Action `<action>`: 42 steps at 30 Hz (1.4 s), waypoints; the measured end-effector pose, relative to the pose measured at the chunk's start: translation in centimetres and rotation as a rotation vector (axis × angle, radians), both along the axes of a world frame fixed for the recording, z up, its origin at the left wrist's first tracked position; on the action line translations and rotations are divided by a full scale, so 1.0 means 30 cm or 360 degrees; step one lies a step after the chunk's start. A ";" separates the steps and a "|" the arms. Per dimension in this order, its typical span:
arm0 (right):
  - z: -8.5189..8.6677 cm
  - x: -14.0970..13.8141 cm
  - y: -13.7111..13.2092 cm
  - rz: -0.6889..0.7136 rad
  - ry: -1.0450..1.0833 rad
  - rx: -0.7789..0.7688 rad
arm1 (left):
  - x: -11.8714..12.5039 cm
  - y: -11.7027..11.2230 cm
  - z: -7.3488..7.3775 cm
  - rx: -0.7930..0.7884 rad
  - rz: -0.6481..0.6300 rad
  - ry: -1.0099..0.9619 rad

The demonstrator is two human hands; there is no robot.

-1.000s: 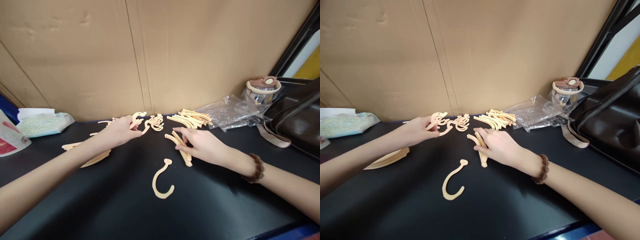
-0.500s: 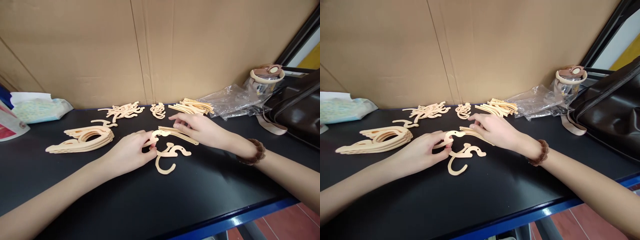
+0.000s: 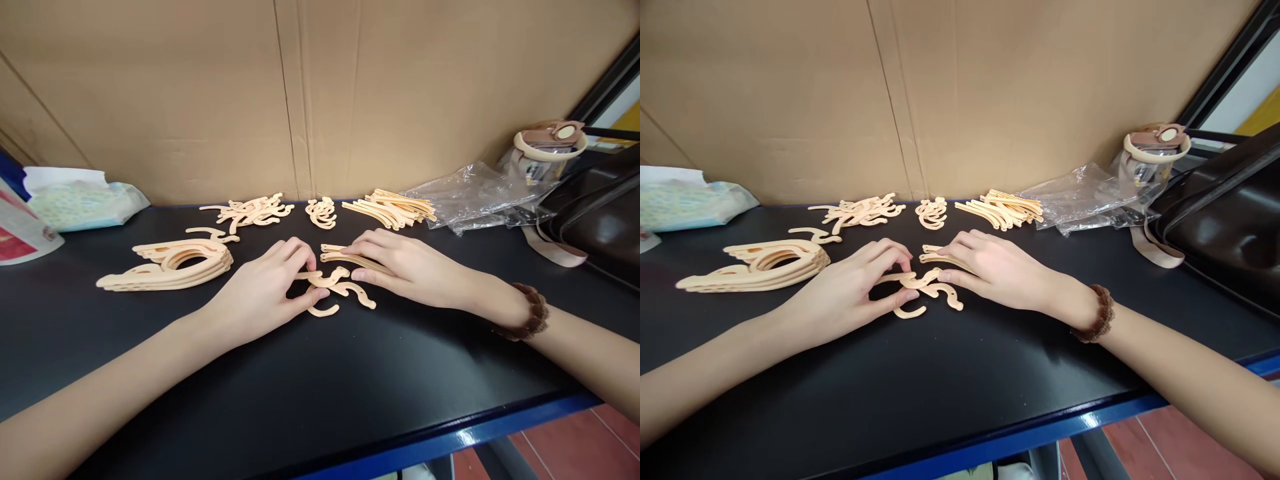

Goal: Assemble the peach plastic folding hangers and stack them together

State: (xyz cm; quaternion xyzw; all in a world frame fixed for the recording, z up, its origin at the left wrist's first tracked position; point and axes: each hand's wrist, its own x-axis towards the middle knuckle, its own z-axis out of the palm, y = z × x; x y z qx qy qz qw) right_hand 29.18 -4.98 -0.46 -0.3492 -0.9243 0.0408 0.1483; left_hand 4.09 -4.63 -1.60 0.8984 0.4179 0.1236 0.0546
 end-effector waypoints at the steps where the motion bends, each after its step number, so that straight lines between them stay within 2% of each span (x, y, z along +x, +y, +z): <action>1: 0.000 0.001 0.000 0.0002 -0.0021 0.0000 | -0.001 0.001 0.000 -0.0009 -0.0008 -0.0004; 7: -0.010 0.002 0.003 0.0013 -0.0068 0.0014 | 0.001 -0.005 0.017 -0.0083 -0.0081 -0.0011; 11: -0.024 0.007 0.006 0.0043 -0.0078 0.0081 | -0.002 -0.008 0.032 -0.0098 -0.0236 0.0059; 19: -0.030 0.009 0.009 0.0047 -0.0095 0.0123 | -0.003 0.000 0.016 0.0009 -0.0339 0.0106; 26: -0.023 0.006 0.006 0.0030 -0.0117 0.0094 | -0.002 -0.005 0.021 0.0044 -0.0283 0.0100; 32: -0.030 0.009 0.012 0.0063 -0.0092 0.0141 | 0.001 -0.010 0.020 0.0044 -0.0157 0.0026; 39: -0.032 0.011 0.013 0.0073 -0.0103 0.0166 | 0.002 0.000 0.024 0.0299 -0.0180 -0.0075; 42: -0.033 0.013 0.014 0.0073 -0.0106 0.0165 | -0.001 0.000 0.021 0.0316 -0.0183 -0.0095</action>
